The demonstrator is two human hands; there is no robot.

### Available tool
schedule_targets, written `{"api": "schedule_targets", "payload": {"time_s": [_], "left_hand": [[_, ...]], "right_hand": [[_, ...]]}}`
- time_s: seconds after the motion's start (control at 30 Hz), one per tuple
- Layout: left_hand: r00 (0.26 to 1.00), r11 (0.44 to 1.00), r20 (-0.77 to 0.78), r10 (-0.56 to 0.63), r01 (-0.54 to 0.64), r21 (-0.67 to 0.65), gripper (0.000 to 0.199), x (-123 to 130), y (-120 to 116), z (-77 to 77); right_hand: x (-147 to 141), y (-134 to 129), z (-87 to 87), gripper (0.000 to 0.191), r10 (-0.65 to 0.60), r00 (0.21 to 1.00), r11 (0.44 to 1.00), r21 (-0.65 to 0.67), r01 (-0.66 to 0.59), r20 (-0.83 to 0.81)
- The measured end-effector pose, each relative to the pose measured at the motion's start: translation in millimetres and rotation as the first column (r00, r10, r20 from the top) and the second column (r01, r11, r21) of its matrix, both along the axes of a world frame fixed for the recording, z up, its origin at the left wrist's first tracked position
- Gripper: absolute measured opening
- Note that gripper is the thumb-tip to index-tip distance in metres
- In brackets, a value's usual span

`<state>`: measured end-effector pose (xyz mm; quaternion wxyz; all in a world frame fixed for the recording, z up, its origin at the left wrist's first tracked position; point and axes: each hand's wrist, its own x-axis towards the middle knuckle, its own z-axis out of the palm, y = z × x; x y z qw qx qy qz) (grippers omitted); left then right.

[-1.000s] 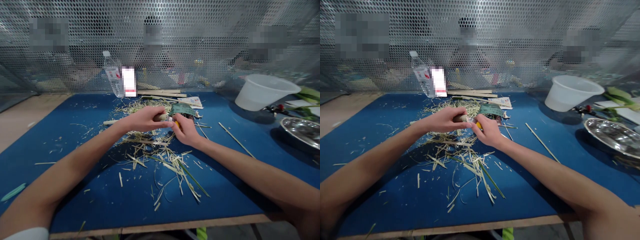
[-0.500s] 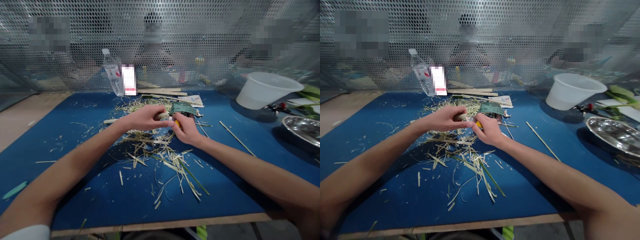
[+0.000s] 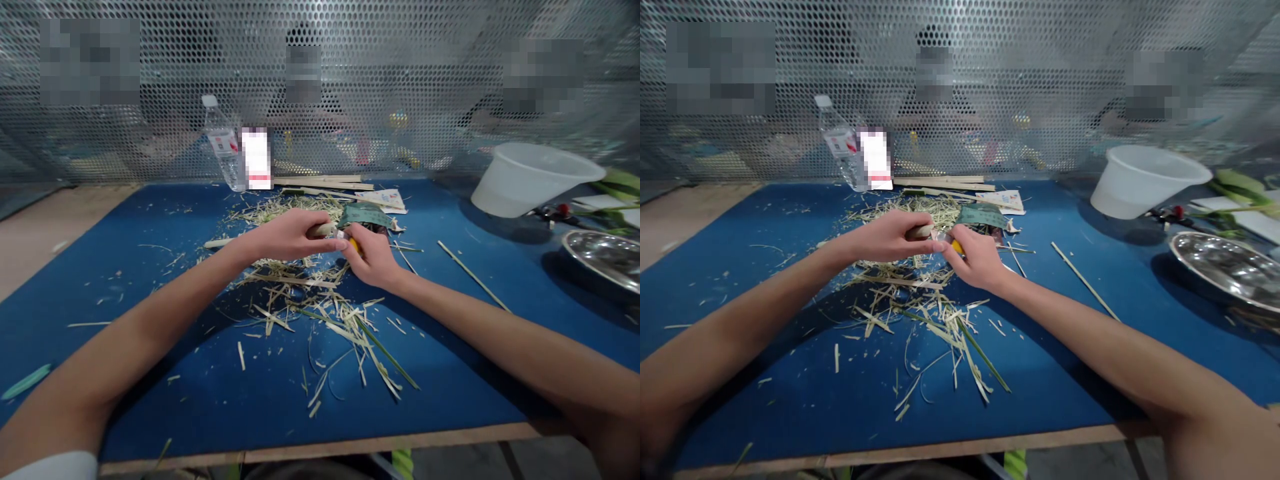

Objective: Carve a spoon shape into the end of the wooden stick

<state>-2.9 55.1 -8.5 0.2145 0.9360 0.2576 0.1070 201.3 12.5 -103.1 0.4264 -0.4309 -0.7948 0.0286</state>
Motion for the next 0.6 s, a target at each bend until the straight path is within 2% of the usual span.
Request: {"api": "schedule_targets", "payload": {"time_s": [0.2,0.6], "left_hand": [[0.999,0.999,-0.021,0.044,-0.044,0.020,0.045,1.8,-1.2,1.1],[0.999,0.997,-0.014,0.039,-0.038,0.061,0.044,2.1,-1.9,-1.0]], "right_hand": [[0.0,0.7,-1.1,0.028,-0.016,1.000,1.000,0.005,0.016,-0.006],[-1.3,-0.4,1.2,0.026,-0.023,1.000,0.999,0.024,0.024,-0.017]]}}
